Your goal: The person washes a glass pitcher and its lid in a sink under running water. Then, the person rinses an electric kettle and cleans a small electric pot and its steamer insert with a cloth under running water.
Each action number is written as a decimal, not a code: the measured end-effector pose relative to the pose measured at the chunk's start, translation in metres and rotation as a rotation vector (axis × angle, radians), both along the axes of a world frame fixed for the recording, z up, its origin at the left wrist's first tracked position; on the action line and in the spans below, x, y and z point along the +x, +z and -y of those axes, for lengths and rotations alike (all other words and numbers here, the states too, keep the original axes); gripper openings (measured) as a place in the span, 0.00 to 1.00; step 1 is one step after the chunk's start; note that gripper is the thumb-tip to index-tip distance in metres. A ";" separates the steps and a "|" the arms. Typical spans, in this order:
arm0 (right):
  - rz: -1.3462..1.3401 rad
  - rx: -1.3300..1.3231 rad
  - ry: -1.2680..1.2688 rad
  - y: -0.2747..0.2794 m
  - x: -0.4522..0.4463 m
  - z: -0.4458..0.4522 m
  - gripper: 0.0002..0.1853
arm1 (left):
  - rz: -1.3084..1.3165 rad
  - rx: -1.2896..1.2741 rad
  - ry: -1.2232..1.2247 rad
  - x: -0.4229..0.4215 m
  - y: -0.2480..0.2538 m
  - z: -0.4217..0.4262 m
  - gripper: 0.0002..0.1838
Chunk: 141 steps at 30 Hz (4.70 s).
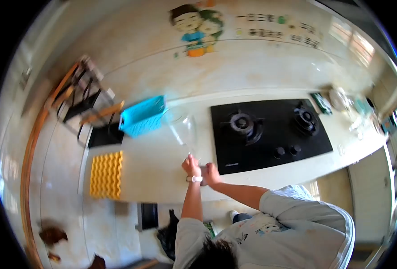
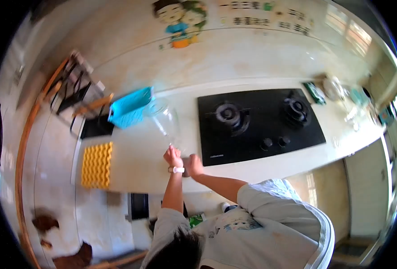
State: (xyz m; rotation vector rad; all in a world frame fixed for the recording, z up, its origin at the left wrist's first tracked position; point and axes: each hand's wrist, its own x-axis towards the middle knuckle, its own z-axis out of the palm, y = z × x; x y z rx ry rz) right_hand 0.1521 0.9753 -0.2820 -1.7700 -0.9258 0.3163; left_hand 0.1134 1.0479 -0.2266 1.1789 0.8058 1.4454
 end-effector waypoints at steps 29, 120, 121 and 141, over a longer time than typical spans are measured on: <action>-0.238 0.202 -0.907 0.062 0.366 0.665 0.18 | -1.056 -0.122 0.696 0.045 0.044 0.076 0.43; -0.293 -0.236 -0.845 0.039 0.402 0.653 0.12 | 1.553 -1.217 0.574 0.038 0.089 -0.014 0.09; -0.145 -0.239 -0.903 0.024 0.401 0.656 0.09 | 1.559 -1.274 0.568 0.039 0.094 -0.012 0.08; -0.357 -0.591 -0.817 0.016 0.348 0.636 0.16 | 0.263 -0.142 0.586 0.040 0.137 -0.018 0.12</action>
